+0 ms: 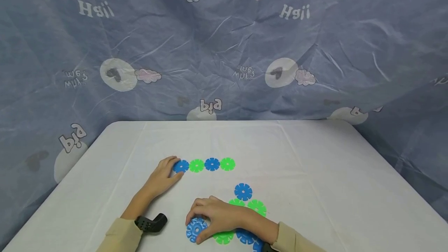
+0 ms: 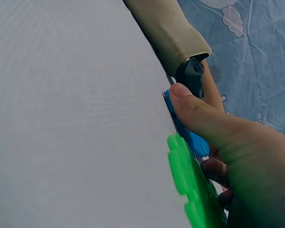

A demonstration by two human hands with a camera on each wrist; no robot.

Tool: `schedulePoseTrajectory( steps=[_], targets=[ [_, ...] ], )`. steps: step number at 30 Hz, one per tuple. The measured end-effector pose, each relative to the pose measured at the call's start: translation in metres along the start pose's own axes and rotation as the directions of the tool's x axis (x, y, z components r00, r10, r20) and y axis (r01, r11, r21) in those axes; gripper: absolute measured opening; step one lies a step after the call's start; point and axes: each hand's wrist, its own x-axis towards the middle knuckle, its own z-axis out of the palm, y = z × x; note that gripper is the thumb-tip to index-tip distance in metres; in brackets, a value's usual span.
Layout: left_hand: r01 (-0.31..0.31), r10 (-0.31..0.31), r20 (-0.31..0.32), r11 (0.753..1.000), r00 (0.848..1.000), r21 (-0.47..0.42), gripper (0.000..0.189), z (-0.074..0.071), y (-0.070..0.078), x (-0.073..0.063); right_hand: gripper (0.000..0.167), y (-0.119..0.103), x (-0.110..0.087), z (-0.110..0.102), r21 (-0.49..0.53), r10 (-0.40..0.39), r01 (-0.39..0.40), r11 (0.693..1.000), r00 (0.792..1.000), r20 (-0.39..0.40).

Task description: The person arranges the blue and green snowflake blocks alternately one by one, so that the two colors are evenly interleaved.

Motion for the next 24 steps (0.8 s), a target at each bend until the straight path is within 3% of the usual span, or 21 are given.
schedulePoseTrajectory(
  steps=[14, 24],
  targets=[
    [-0.007, 0.007, 0.004, 1.000, 1.000, -0.012, 0.058, 0.0010, -0.0010, -0.0009, 0.038, -0.0002, -0.0015, -0.0035, 0.036, -0.028, 0.027, 0.999, 1.000, 0.010],
    [0.010, -0.010, 0.022, 1.000, 1.000, -0.010, 0.058, -0.0014, 0.0005, 0.0001, 0.029, -0.0013, -0.0030, -0.0045, 0.155, 0.049, -0.047, 0.987, 0.999, -0.011]
  ],
)
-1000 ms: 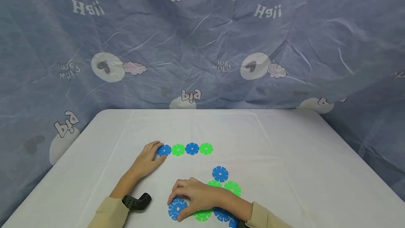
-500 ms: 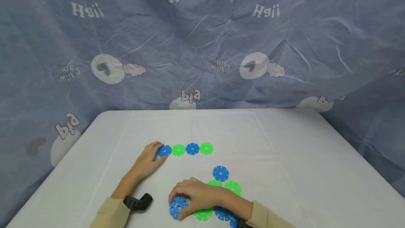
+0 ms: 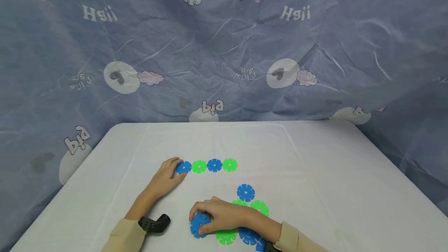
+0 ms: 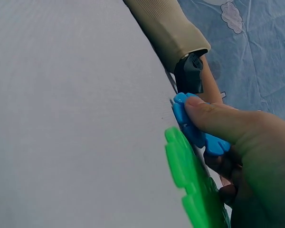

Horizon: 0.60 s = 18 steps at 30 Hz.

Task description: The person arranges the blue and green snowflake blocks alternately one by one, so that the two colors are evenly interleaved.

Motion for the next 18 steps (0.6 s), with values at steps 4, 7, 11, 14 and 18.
schedulePoseTrajectory(
  steps=[4, 7, 11, 14, 18],
  targets=[
    [0.003, -0.003, 0.005, 1.000, 1.000, 0.002, 0.058, 0.000, 0.001, 0.000, 0.025, -0.001, -0.001, -0.002, 0.122, 0.009, -0.007, 0.992, 1.000, -0.019],
    [0.009, -0.009, 0.004, 1.000, 1.000, 0.008, 0.058, 0.001, 0.001, 0.000, 0.024, -0.001, -0.001, -0.008, 0.202, 0.024, -0.015, 0.979, 0.999, -0.044],
    [0.014, -0.014, 0.000, 1.000, 1.000, 0.018, 0.059, 0.000, 0.001, 0.000, 0.023, 0.003, -0.003, -0.019, 0.258, 0.058, -0.029, 0.966, 0.993, -0.102],
    [0.012, -0.012, -0.004, 1.000, 1.000, 0.019, 0.059, 0.000, 0.001, 0.000, 0.023, 0.009, -0.004, -0.027, 0.293, 0.067, -0.023, 0.956, 0.988, -0.138],
    [0.011, -0.011, -0.004, 1.000, 1.000, 0.009, 0.059, 0.001, 0.000, -0.001, 0.024, 0.019, -0.008, -0.039, 0.318, 0.095, -0.031, 0.947, 0.978, -0.188]
  ],
)
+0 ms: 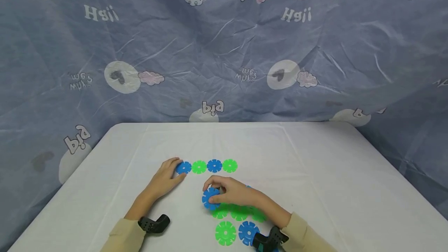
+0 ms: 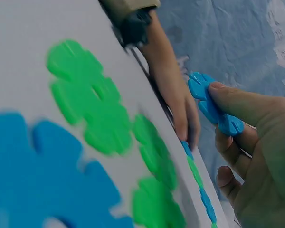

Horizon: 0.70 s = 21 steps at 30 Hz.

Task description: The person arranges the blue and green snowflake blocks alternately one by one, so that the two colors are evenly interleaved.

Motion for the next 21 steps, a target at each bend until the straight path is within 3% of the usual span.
schedulePoseTrajectory(
  steps=[6, 12, 15, 21],
  targets=[
    [-0.016, 0.016, -0.004, 1.000, 1.000, -0.007, 0.058, 0.000, -0.001, 0.000, 0.032, 0.020, -0.004, -0.030, -0.022, 0.008, -0.012, 1.000, 0.989, -0.148],
    [-0.005, 0.006, 0.006, 1.000, 1.000, -0.015, 0.059, -0.001, -0.001, 0.000, 0.034, 0.053, -0.012, -0.058, 0.006, 0.035, -0.034, 0.999, 0.951, -0.307],
    [0.000, 0.000, 0.013, 1.000, 1.000, -0.020, 0.059, -0.001, 0.000, 0.001, 0.033, 0.068, -0.016, -0.067, 0.024, 0.063, -0.058, 0.998, 0.914, -0.400],
    [-0.013, 0.014, 0.007, 1.000, 1.000, -0.022, 0.058, -0.002, -0.001, 0.000, 0.028, 0.083, -0.018, -0.071, 0.004, 0.146, -0.174, 0.985, 0.812, -0.565]
  ],
)
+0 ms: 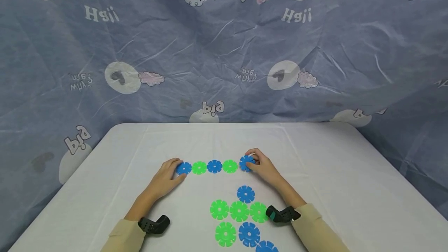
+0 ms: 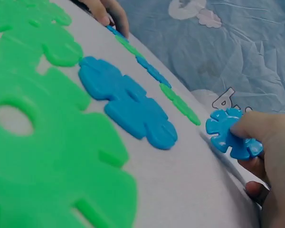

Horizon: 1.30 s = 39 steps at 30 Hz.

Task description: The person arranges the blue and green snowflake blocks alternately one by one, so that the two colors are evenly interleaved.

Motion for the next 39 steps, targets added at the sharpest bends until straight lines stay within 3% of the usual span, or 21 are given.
schedulePoseTrajectory(
  steps=[5, 11, 15, 22, 30, 39],
  targets=[
    [-0.003, 0.003, -0.004, 1.000, 1.000, 0.007, 0.059, 0.0006, -0.0010, -0.0003, 0.028, 0.0015, 0.0009, 0.0046, -0.098, -0.002, -0.007, 0.995, 0.996, -0.087],
    [0.004, -0.004, 0.014, 1.000, 1.000, -0.007, 0.059, 0.0004, -0.0003, -0.0002, 0.025, 0.0022, 0.0004, 0.0066, -0.264, -0.040, -0.004, 0.965, 0.986, -0.161],
    [0.006, -0.006, 0.016, 1.000, 1.000, -0.007, 0.060, 0.0000, 0.0002, -0.0002, 0.021, 0.0025, -0.0003, 0.0071, -0.319, -0.040, -0.011, 0.948, 0.988, -0.152],
    [-0.004, 0.004, 0.002, 1.000, 1.000, -0.004, 0.059, -0.0007, 0.0007, -0.0008, 0.022, 0.0019, -0.0004, 0.0085, -0.329, -0.058, 0.008, 0.944, 0.988, -0.140],
    [0.005, -0.005, 0.008, 1.000, 1.000, 0.000, 0.059, 0.0008, 0.0004, -0.0002, 0.026, 0.0030, -0.0031, 0.0087, -0.416, -0.092, 0.053, 0.908, 0.993, -0.074],
    [0.005, -0.005, 0.008, 1.000, 1.000, -0.007, 0.059, -0.0004, 0.0010, -0.0005, 0.026, 0.0027, -0.0040, 0.0080, -0.418, -0.128, 0.096, 0.903, 0.990, -0.049]
  ],
)
